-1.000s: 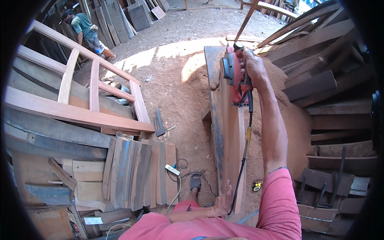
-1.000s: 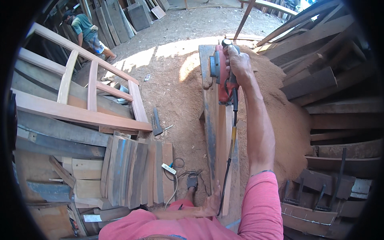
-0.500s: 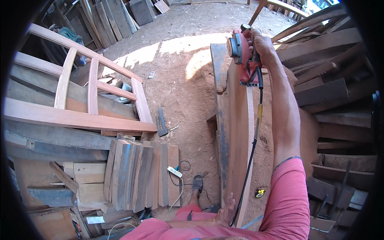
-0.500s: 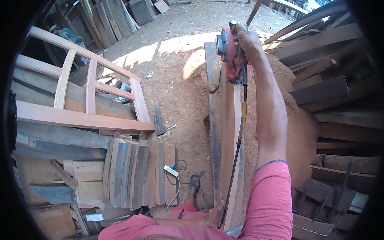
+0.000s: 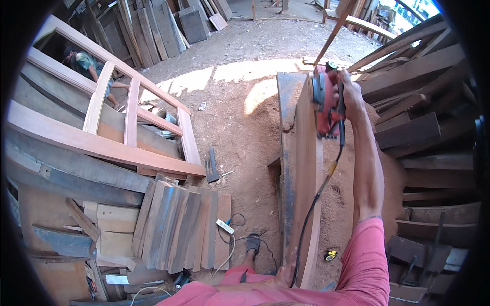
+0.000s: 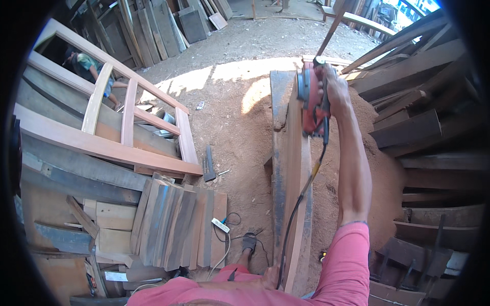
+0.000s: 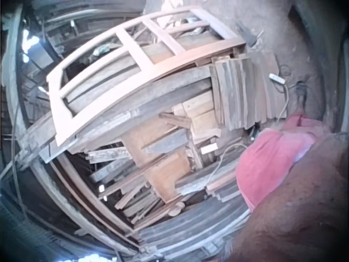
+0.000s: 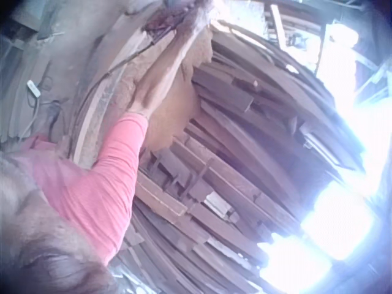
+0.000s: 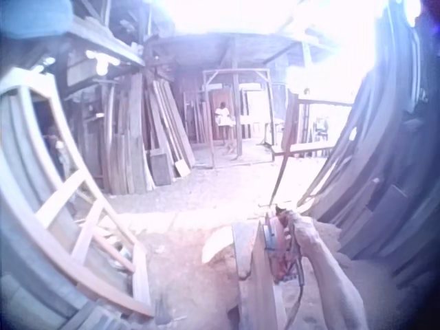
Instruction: The person shapes the edge of a wooden board using a hand-held power planer and checks the dimensions using a square and a measuring tape. After smoothing the edges, they fit the board into a larger wooden frame structure.
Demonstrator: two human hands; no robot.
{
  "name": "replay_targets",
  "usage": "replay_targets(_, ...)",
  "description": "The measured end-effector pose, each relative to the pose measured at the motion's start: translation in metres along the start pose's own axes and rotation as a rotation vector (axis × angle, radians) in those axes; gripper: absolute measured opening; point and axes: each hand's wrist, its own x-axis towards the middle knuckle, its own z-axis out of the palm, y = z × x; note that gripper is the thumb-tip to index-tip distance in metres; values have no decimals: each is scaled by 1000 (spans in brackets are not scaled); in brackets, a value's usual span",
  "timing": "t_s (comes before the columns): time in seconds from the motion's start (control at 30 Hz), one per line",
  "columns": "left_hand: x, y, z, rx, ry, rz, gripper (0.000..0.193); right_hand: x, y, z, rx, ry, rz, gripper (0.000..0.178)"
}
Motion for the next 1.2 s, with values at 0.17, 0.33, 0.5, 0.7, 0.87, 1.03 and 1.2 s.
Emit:
replay_targets(0.17,-6,2,0,-21,-11,65,96,-173,-8,-78,-66,-69,39,51)
replay_targets(0.33,-16,8,2,-43,-10,165,101,-346,2,-141,-176,76,130,52)
replay_targets(0.5,-14,17,-4,-75,0,303,107,-495,27,-178,-182,319,241,50)
replay_targets(0.7,40,81,-53,-98,-112,203,120,-624,73,-206,-216,486,281,52)
replay_targets(0.87,136,205,-125,-101,-179,20,119,-697,120,-219,-269,534,329,47)
replay_targets(1.03,186,256,-139,-221,-145,-102,118,-750,143,-212,-235,539,365,43)
replay_targets(1.2,197,249,-132,-312,-102,-64,116,-793,148,-202,-197,540,416,45)
